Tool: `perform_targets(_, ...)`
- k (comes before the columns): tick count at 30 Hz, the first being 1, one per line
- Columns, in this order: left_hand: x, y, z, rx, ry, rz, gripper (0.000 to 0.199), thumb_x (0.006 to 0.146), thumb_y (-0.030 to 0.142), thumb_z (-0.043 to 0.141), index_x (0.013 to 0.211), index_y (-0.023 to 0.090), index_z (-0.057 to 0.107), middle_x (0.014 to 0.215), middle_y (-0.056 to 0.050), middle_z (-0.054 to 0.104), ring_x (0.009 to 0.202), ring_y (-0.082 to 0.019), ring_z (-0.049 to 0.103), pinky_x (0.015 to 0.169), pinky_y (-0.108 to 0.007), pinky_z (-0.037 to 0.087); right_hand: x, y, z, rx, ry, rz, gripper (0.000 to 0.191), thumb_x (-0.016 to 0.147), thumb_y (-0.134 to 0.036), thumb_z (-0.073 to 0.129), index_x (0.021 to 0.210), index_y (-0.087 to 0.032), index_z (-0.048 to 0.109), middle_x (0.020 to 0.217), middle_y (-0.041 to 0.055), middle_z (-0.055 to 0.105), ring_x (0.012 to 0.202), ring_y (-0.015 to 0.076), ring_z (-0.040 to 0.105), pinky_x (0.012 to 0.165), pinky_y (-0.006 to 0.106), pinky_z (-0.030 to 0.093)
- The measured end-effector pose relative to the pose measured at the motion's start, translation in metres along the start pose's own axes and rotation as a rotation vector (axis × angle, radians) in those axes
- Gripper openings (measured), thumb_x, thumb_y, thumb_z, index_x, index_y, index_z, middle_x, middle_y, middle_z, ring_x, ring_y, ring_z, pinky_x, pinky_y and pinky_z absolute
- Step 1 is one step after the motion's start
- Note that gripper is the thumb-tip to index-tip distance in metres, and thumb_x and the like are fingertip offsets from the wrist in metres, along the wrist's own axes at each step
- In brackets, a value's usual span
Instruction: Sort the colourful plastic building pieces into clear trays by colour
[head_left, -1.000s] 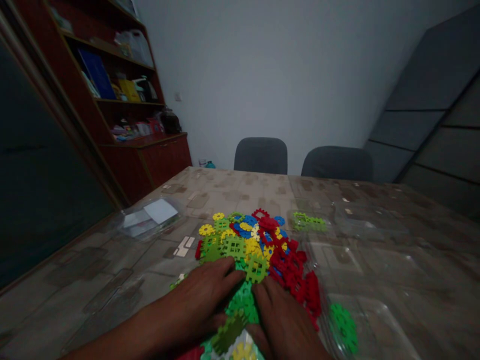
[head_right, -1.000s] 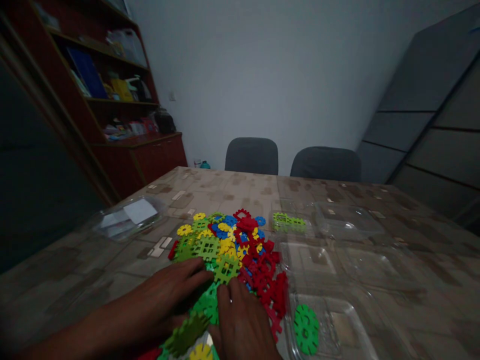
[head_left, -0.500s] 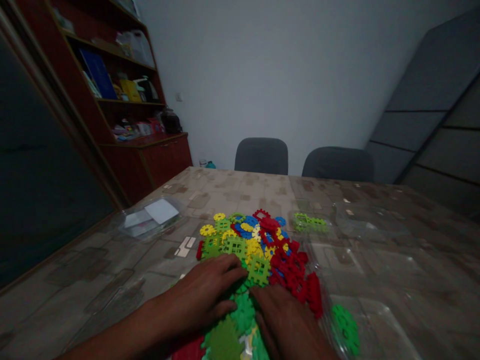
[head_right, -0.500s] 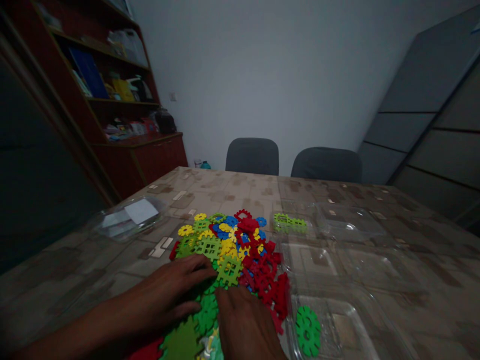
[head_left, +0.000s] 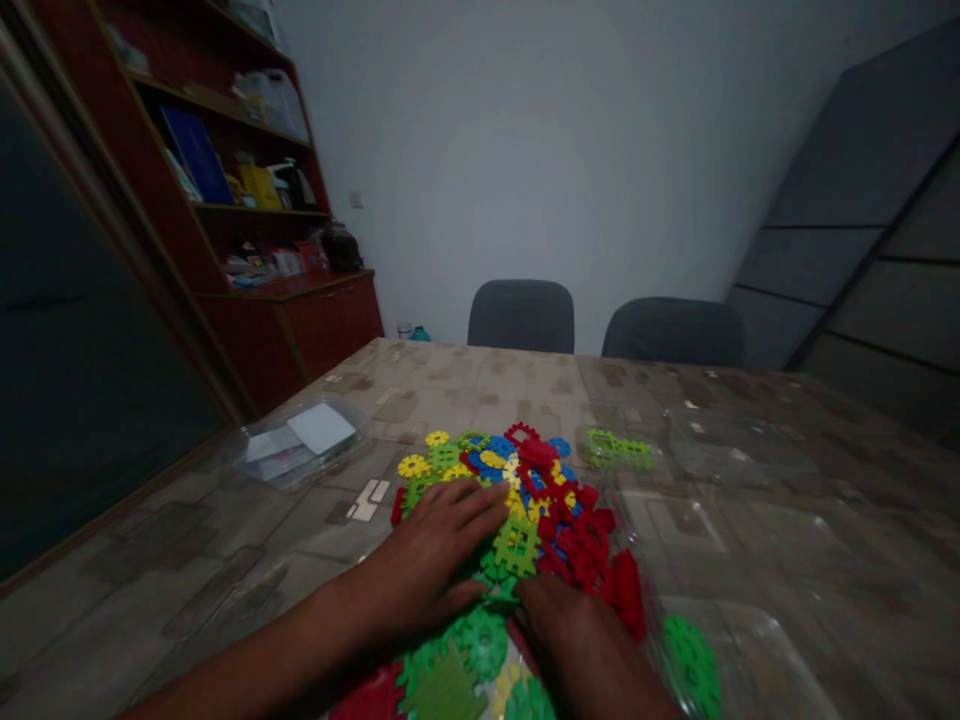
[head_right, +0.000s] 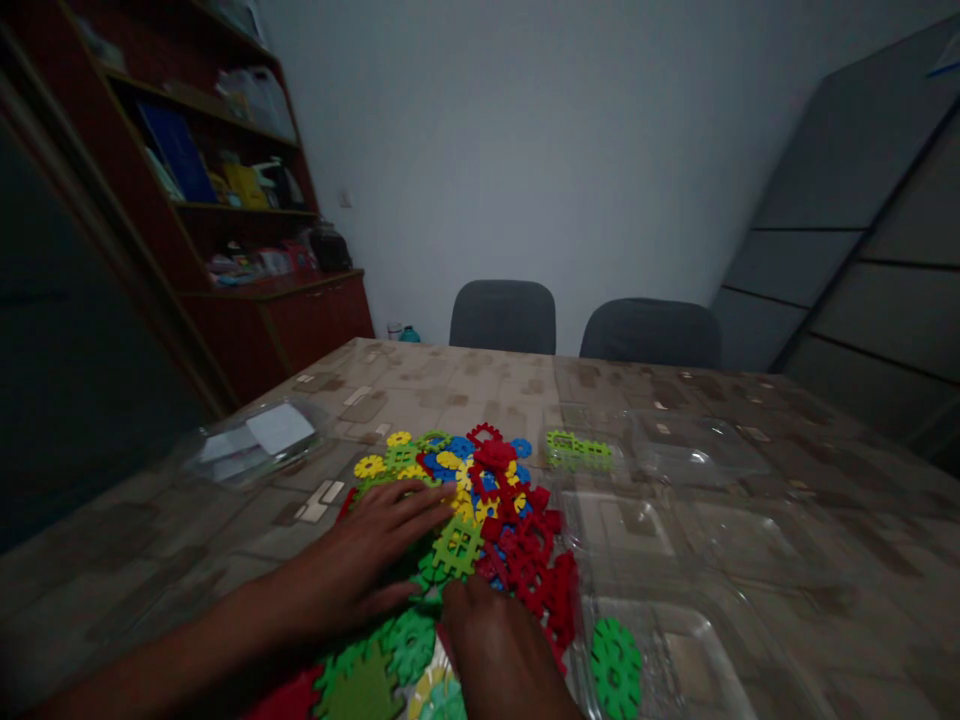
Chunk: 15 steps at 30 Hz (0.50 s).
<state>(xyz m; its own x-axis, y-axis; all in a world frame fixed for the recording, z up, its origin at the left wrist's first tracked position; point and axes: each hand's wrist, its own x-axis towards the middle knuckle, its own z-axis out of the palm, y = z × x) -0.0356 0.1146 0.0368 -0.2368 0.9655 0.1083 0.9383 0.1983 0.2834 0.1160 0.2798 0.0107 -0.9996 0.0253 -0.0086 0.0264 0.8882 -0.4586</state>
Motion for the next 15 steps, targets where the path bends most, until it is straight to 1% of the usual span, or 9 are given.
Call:
perform_targets(1, 0.002, -0.001, 0.000, 0.004, -0.008, 0.012, 0.081, 0.082, 0.022, 0.078, 0.151, 0.023, 0.037, 0.158, -0.013, 0.045, 0.140, -0.039, 0.037, 0.116, -0.062, 0.027, 0.000, 0.000, -0.004, 0.054, -0.015, 0.017, 0.016, 0.093, -0.009, 0.057, 0.089, -0.020, 0.068, 0.089, 0.0045, 0.075, 0.074, 0.0186, 0.070, 0.059, 0.024, 0.039)
perform_targets(2, 0.004, -0.001, 0.000, 0.000, -0.010, 0.027, 0.081, 0.080, 0.024, 0.080, 0.150, 0.022, 0.040, 0.153, -0.013, 0.050, 0.137, -0.038, 0.040, 0.116, -0.061, 0.027, 0.000, 0.001, -0.009, 0.102, -0.036, 0.037, 0.016, 0.094, -0.010, 0.057, 0.087, -0.019, 0.067, 0.090, 0.0048, 0.075, 0.076, 0.0185, 0.069, 0.061, 0.024, 0.039)
perform_targets(3, 0.005, -0.001, -0.001, -0.008, -0.007, 0.040, 0.076, 0.080, 0.026, 0.082, 0.146, 0.022, 0.044, 0.145, -0.012, 0.056, 0.132, -0.037, 0.045, 0.115, -0.060, 0.027, 0.000, 0.003, -0.014, 0.143, -0.051, 0.054, 0.016, 0.094, -0.010, 0.056, 0.085, -0.019, 0.067, 0.090, 0.0049, 0.075, 0.078, 0.0183, 0.068, 0.062, 0.024, 0.039)
perform_targets(5, 0.005, -0.001, -0.001, -0.026, 0.009, 0.063, 0.057, 0.084, 0.029, 0.080, 0.134, 0.022, 0.054, 0.128, -0.010, 0.063, 0.120, -0.034, 0.052, 0.110, -0.057, 0.033, 0.000, 0.007, -0.022, 0.205, -0.034, 0.055, 0.015, 0.092, -0.010, 0.057, 0.083, -0.019, 0.065, 0.089, 0.0040, 0.073, 0.078, 0.0176, 0.067, 0.064, 0.024, 0.039)
perform_targets(7, 0.003, -0.001, 0.000, -0.043, 0.025, 0.092, 0.038, 0.088, 0.031, 0.077, 0.122, 0.022, 0.061, 0.116, -0.008, 0.065, 0.110, -0.031, 0.055, 0.104, -0.052, 0.039, -0.001, 0.014, -0.028, 0.223, -0.013, 0.031, 0.012, 0.088, -0.009, 0.059, 0.083, -0.019, 0.064, 0.086, 0.0025, 0.072, 0.077, 0.0167, 0.065, 0.063, 0.024, 0.038)
perform_targets(10, 0.000, 0.000, 0.004, -0.026, 0.080, 0.155, 0.020, 0.092, 0.028, 0.075, 0.107, 0.020, 0.065, 0.108, -0.007, 0.066, 0.102, -0.028, 0.057, 0.101, -0.048, 0.041, -0.003, 0.019, -0.031, 0.216, -0.002, 0.030, 0.011, 0.085, -0.009, 0.062, 0.081, -0.018, 0.063, 0.078, 0.0017, 0.070, 0.070, 0.0159, 0.062, 0.058, 0.024, 0.034)
perform_targets(12, -0.001, 0.001, 0.008, 0.015, 0.127, 0.202, 0.011, 0.094, 0.028, 0.073, 0.097, 0.019, 0.066, 0.099, -0.006, 0.067, 0.097, -0.026, 0.058, 0.101, -0.048, 0.041, -0.003, 0.018, -0.032, 0.234, 0.000, 0.037, 0.013, 0.088, -0.010, 0.061, 0.079, -0.018, 0.063, 0.074, 0.0019, 0.069, 0.067, 0.0154, 0.061, 0.058, 0.025, 0.034)
perform_targets(13, -0.001, 0.000, 0.010, 0.031, 0.148, 0.230, 0.012, 0.096, 0.028, 0.071, 0.091, 0.019, 0.066, 0.094, -0.005, 0.066, 0.093, -0.025, 0.059, 0.099, -0.047, 0.043, -0.003, 0.016, -0.033, 0.242, -0.003, 0.032, 0.015, 0.091, -0.011, 0.059, 0.078, -0.018, 0.063, 0.074, 0.0020, 0.068, 0.067, 0.0151, 0.060, 0.059, 0.025, 0.034)
perform_targets(15, -0.002, 0.000, 0.014, 0.025, 0.176, 0.287, 0.021, 0.101, 0.030, 0.064, 0.084, 0.018, 0.065, 0.089, -0.005, 0.067, 0.087, -0.022, 0.059, 0.090, -0.041, 0.048, -0.003, 0.013, -0.036, 0.245, -0.016, 0.025, 0.021, 0.096, -0.013, 0.053, 0.078, -0.018, 0.063, 0.073, 0.0018, 0.068, 0.065, 0.0142, 0.059, 0.059, 0.026, 0.034)
